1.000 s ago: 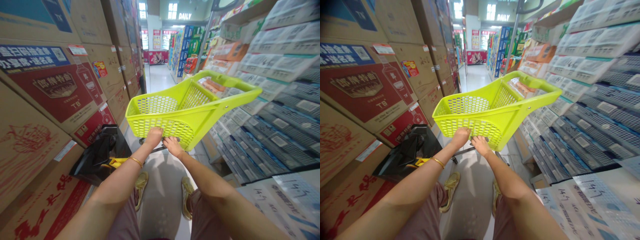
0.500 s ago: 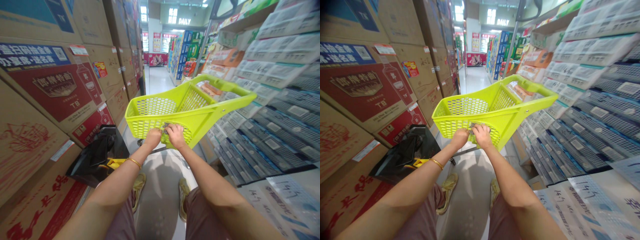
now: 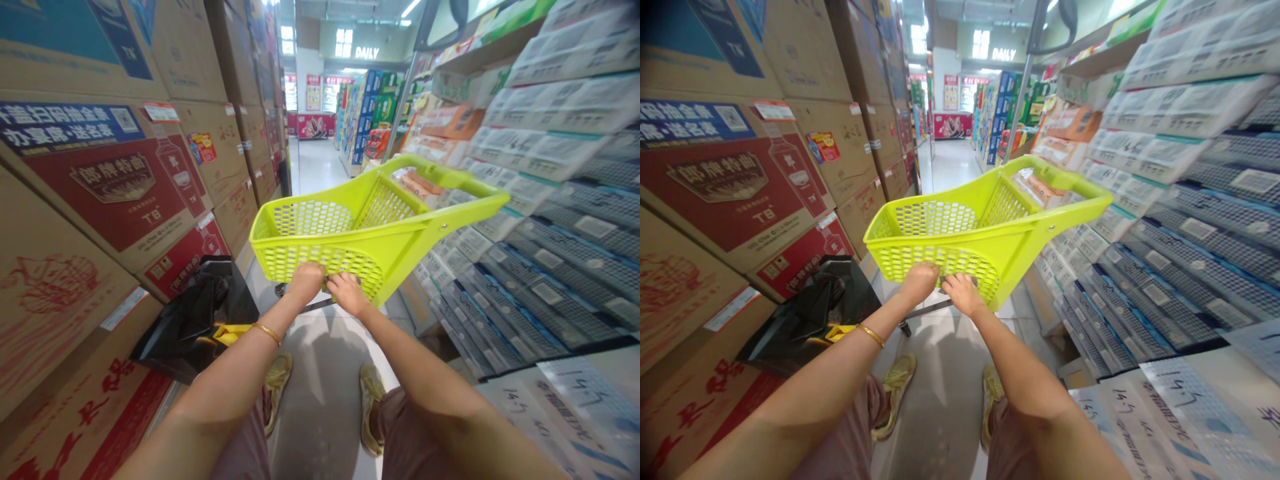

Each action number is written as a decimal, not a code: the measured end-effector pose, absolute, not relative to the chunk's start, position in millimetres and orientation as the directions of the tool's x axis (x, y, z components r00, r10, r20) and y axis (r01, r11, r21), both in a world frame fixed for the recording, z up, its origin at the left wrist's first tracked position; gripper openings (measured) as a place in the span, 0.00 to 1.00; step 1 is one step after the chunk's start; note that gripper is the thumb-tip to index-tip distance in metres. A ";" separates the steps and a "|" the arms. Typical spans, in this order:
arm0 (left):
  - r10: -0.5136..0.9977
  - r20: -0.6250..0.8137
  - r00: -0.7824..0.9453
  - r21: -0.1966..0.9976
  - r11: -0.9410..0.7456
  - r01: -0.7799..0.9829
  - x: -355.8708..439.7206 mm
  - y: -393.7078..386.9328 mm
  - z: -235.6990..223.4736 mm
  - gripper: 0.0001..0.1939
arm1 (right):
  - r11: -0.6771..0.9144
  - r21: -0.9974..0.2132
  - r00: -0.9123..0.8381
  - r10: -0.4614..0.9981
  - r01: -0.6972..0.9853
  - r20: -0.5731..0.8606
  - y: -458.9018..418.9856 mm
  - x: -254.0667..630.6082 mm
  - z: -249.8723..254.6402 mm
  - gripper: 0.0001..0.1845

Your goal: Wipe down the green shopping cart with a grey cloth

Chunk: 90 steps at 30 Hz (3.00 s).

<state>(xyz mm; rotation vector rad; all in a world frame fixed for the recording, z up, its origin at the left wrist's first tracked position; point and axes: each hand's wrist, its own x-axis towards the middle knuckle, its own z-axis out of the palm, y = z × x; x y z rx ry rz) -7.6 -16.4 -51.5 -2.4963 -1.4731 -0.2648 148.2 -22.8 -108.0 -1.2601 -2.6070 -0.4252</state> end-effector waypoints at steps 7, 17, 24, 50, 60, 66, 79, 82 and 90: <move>0.766 0.419 0.488 -0.085 -0.502 0.860 -0.2 -18.6 -47.2 0.13 | 0.396 0.029 -0.324 0.705 0.918 0.630 -15.8 165.2 -49.9 0.17; 0.822 0.349 0.450 -0.076 -0.454 0.888 19.8 -14.7 -53.4 0.15 | 0.408 0.047 -0.342 0.692 0.912 0.635 -14.7 167.6 -65.2 0.15; 0.855 0.305 0.419 -0.032 -0.431 0.902 23.7 -8.8 -48.0 0.12 | 0.510 0.144 -0.517 0.738 0.848 0.434 -18.9 170.2 -101.9 0.12; 0.851 0.309 0.425 -0.030 -0.438 0.899 24.5 -6.9 -49.8 0.12 | 0.415 0.066 -0.374 0.727 0.907 0.576 -15.8 170.2 -82.5 0.14; 0.871 0.283 0.401 -0.013 -0.414 0.910 27.7 -9.2 -44.4 0.12 | 0.473 0.074 -0.458 0.785 0.878 0.418 -19.1 166.6 -94.7 0.12; 0.885 0.246 0.396 0.005 -0.409 0.912 27.6 -9.6 -42.6 0.13 | 0.378 -0.034 -0.274 0.726 0.925 0.631 -12.6 164.5 -50.7 0.14; 0.871 0.238 0.429 -0.037 -0.433 0.901 23.8 -10.1 -43.1 0.13 | 0.394 0.036 -0.330 0.713 0.918 0.619 -16.0 161.7 -80.7 0.14; 0.874 0.255 0.413 -0.025 -0.421 0.907 23.5 -9.9 -42.6 0.12 | 0.461 0.086 -0.443 0.762 0.883 0.472 -20.9 163.1 -98.8 0.13; 0.859 0.284 0.426 -0.043 -0.432 0.901 23.7 -6.4 -47.1 0.10 | 0.517 0.123 -0.515 0.743 0.847 0.428 -20.5 166.4 -100.1 0.11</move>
